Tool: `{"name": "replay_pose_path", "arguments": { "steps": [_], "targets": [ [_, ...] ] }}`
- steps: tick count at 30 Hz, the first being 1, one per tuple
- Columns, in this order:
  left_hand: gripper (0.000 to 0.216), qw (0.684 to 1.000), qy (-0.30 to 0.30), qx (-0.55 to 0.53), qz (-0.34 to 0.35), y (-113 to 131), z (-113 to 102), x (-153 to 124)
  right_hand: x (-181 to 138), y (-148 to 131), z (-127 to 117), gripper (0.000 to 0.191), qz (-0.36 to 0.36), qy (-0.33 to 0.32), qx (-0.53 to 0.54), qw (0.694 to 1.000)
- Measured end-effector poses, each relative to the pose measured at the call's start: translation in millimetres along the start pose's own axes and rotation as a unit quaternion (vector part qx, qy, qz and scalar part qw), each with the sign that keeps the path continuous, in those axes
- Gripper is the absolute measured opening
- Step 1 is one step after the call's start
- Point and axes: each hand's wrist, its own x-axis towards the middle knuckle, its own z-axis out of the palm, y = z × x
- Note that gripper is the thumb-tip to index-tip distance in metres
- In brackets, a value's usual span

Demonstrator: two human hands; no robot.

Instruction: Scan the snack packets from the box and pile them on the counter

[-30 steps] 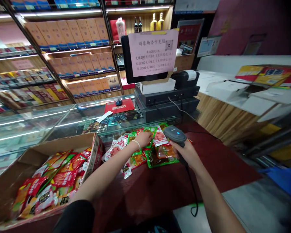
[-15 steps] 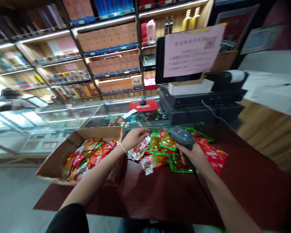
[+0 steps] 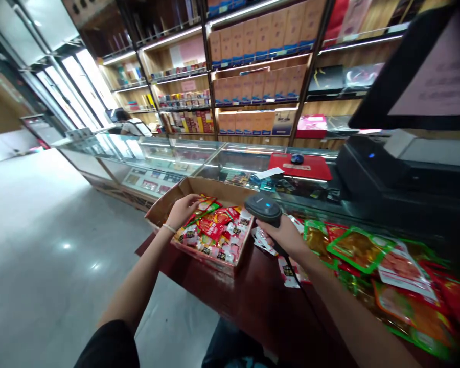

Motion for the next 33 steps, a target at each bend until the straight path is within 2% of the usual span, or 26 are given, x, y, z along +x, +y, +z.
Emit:
{"name": "replay_pose_path", "arguments": {
  "steps": [5,8,11,13,15,19,21,22,25,29,33],
  "targets": [
    [0.025,0.997,0.043,-0.019,-0.053,-58,-23,-12,25,-17,45,0.035,-0.005,-0.067,-0.027,0.997],
    [0.023,0.996,0.039,0.009,-0.079,-73,-25,-17,35,-23,61,0.031,-0.011,-0.094,-0.052,0.994],
    [0.023,0.995,0.010,0.051,-0.088,-77,-20,-19,41,-20,68,0.029,0.003,-0.136,-0.078,0.988],
    [0.029,0.993,-0.028,0.081,-0.075,-78,-15,-19,45,-14,70,0.030,0.019,-0.154,-0.079,0.985],
    [0.041,0.986,-0.091,0.128,-0.050,-80,-8,-18,48,-7,72,0.032,0.037,-0.167,-0.071,0.983],
    [0.078,0.940,-0.256,0.223,-0.025,-83,5,-16,49,0,74,0.036,0.072,-0.166,-0.029,0.983],
    [0.090,0.918,-0.306,0.251,-0.037,-83,10,-14,48,-1,73,0.038,0.077,-0.166,-0.012,0.983],
    [0.093,0.912,-0.313,0.263,-0.042,-82,13,-12,47,-2,72,0.039,0.077,-0.171,-0.009,0.982],
    [0.080,0.909,-0.287,0.301,-0.038,-79,18,-8,47,-2,71,0.039,0.073,-0.178,-0.019,0.981],
    [0.038,0.914,-0.241,0.324,-0.030,-69,18,-9,47,2,70,0.039,0.062,-0.180,-0.023,0.981],
    [0.031,0.935,-0.147,0.321,-0.045,-57,9,-16,48,4,70,0.041,0.044,-0.188,-0.011,0.981]
  ]
}}
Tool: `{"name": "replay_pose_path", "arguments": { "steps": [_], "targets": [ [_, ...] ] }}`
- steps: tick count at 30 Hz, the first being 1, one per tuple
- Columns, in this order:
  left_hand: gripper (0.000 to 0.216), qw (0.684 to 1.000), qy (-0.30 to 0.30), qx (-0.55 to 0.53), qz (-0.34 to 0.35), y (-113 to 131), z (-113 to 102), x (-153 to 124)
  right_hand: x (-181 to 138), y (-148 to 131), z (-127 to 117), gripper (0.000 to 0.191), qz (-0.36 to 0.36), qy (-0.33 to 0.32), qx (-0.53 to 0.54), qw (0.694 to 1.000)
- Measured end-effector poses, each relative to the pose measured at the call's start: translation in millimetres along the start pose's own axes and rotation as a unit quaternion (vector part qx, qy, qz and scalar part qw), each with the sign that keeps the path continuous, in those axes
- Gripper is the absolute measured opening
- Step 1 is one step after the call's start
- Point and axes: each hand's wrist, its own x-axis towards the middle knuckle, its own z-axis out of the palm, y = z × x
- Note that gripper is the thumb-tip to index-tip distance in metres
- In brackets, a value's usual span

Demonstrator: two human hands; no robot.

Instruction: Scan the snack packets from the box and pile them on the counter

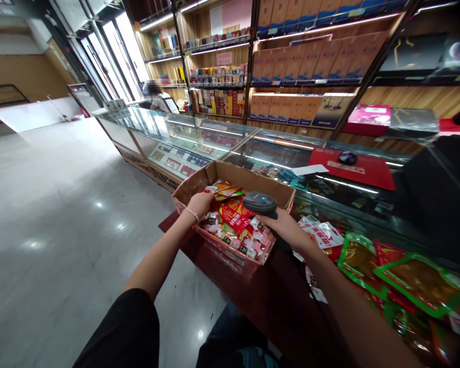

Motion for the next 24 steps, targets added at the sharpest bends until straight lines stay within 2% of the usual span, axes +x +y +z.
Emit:
{"name": "replay_pose_path", "arguments": {
  "steps": [4,6,8,10,13,15,17,20,22,24],
  "targets": [
    [0.016,0.990,0.103,-0.096,-0.028,-4,-9,-10,-2,-2,0,0.042,-0.003,0.001,-0.002,1.000],
    [0.011,0.978,0.114,-0.170,-0.030,-10,-12,-12,-3,-3,0,0.041,-0.001,0.007,0.001,1.000],
    [0.020,0.961,0.105,-0.254,-0.027,-17,-14,-12,-4,-2,0,0.040,-0.005,0.014,0.009,1.000],
    [0.024,0.935,0.122,-0.331,-0.035,-25,-19,-10,-5,0,-1,0.040,-0.017,0.015,0.022,1.000],
    [0.023,0.887,0.197,-0.412,-0.063,-27,-32,-7,-7,0,-2,0.039,-0.037,0.025,0.042,0.998],
    [0.023,0.844,0.227,-0.480,-0.076,-20,-43,-9,-11,-3,-5,0.040,-0.043,0.044,0.048,0.997],
    [0.024,0.783,0.213,-0.578,-0.080,-5,-55,-15,-19,-7,-10,0.042,-0.048,0.066,0.051,0.995],
    [0.027,0.693,0.162,-0.698,-0.072,23,-69,-25,-36,-12,-23,0.044,-0.068,0.096,0.038,0.992],
    [0.030,0.663,0.139,-0.734,-0.052,42,-76,-30,-49,-13,-33,0.045,-0.080,0.115,0.025,0.990],
    [0.033,0.648,0.125,-0.751,-0.030,59,-80,-32,-63,-13,-42,0.042,-0.084,0.131,0.027,0.987]
  ]
}}
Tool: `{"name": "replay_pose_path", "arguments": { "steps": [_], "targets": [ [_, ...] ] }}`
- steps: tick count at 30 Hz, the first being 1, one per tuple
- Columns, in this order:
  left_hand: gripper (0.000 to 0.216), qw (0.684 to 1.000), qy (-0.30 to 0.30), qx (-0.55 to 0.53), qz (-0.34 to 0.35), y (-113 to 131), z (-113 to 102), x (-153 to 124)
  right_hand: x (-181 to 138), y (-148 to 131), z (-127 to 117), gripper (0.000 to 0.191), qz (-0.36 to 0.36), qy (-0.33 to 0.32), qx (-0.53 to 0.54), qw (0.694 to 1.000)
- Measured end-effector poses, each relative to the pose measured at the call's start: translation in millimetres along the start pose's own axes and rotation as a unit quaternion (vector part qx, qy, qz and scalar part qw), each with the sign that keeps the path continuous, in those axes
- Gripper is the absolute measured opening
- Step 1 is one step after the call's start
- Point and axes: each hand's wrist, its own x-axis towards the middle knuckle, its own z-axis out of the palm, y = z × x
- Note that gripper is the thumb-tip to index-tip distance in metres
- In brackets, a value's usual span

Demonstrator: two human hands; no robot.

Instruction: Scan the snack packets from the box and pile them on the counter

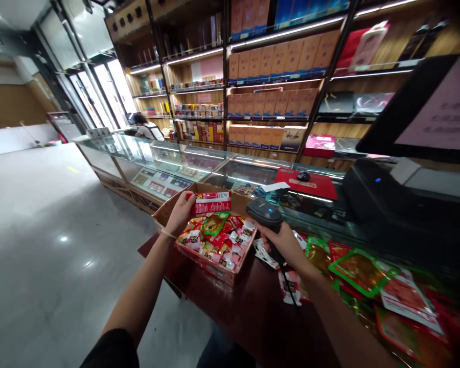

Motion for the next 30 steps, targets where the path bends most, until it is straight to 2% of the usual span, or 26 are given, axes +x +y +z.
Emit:
{"name": "replay_pose_path", "arguments": {
  "steps": [5,10,15,18,24,30],
  "targets": [
    [0.035,0.999,-0.042,0.013,0.005,-8,37,-1,-23,-7,-23,0.039,0.007,0.030,0.024,0.999],
    [0.034,0.998,-0.062,0.016,0.008,-20,65,1,-41,-13,-39,0.036,0.019,0.038,-0.022,0.999],
    [0.039,0.996,-0.083,0.002,-0.012,-22,90,-3,-57,-6,-59,0.033,0.034,0.062,-0.010,0.997],
    [0.043,0.995,-0.097,0.029,0.000,-21,114,-11,-71,4,-78,0.032,0.034,0.096,-0.002,0.995],
    [0.034,0.968,-0.182,0.157,0.069,-35,184,-43,-124,31,-139,0.033,0.059,0.199,-0.015,0.978],
    [0.017,0.896,-0.239,0.328,0.183,-67,273,-85,-200,59,-202,0.038,0.090,0.321,0.048,0.942]
  ]
}}
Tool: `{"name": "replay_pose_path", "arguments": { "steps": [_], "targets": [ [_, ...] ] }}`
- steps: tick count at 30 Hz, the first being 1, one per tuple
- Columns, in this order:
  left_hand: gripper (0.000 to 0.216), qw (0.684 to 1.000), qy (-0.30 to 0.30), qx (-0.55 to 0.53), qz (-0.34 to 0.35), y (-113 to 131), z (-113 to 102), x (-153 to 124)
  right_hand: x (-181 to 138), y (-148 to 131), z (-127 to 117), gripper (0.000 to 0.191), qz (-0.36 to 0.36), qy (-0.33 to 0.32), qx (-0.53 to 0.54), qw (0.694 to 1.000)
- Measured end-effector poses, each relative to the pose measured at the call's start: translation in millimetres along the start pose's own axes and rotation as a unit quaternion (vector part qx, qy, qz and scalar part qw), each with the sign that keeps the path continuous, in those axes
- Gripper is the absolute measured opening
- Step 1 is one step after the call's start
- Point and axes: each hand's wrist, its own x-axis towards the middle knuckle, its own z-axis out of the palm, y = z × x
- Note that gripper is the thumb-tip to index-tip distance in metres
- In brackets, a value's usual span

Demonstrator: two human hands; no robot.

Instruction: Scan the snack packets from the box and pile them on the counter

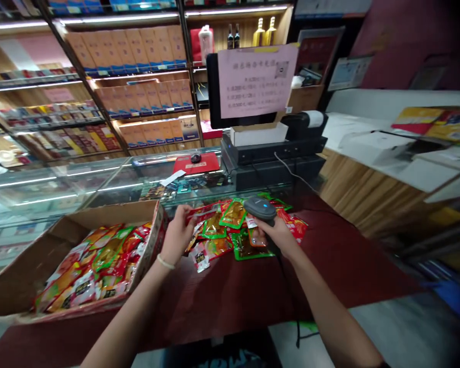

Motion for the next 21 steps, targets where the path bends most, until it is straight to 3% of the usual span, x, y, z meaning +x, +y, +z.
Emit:
{"name": "replay_pose_path", "arguments": {
  "steps": [3,6,9,12,16,21],
  "targets": [
    [0.019,0.996,-0.043,0.057,0.059,22,54,14,-12,8,-37,0.040,-0.008,0.055,0.007,0.998],
    [0.028,0.974,-0.138,0.138,0.113,44,109,29,-21,13,-61,0.044,-0.017,0.070,0.004,0.997],
    [0.030,0.940,-0.210,0.201,0.181,62,155,36,-27,16,-74,0.042,-0.016,0.087,0.007,0.996],
    [0.033,0.917,-0.241,0.230,0.222,70,187,36,-30,19,-80,0.041,-0.007,0.109,0.014,0.994],
    [0.057,0.910,-0.244,0.249,0.224,65,204,31,-29,21,-81,0.040,0.007,0.120,0.026,0.992],
    [0.059,0.918,-0.240,0.223,0.224,53,187,32,-26,17,-75,0.044,-0.001,0.107,0.021,0.994]
  ]
}}
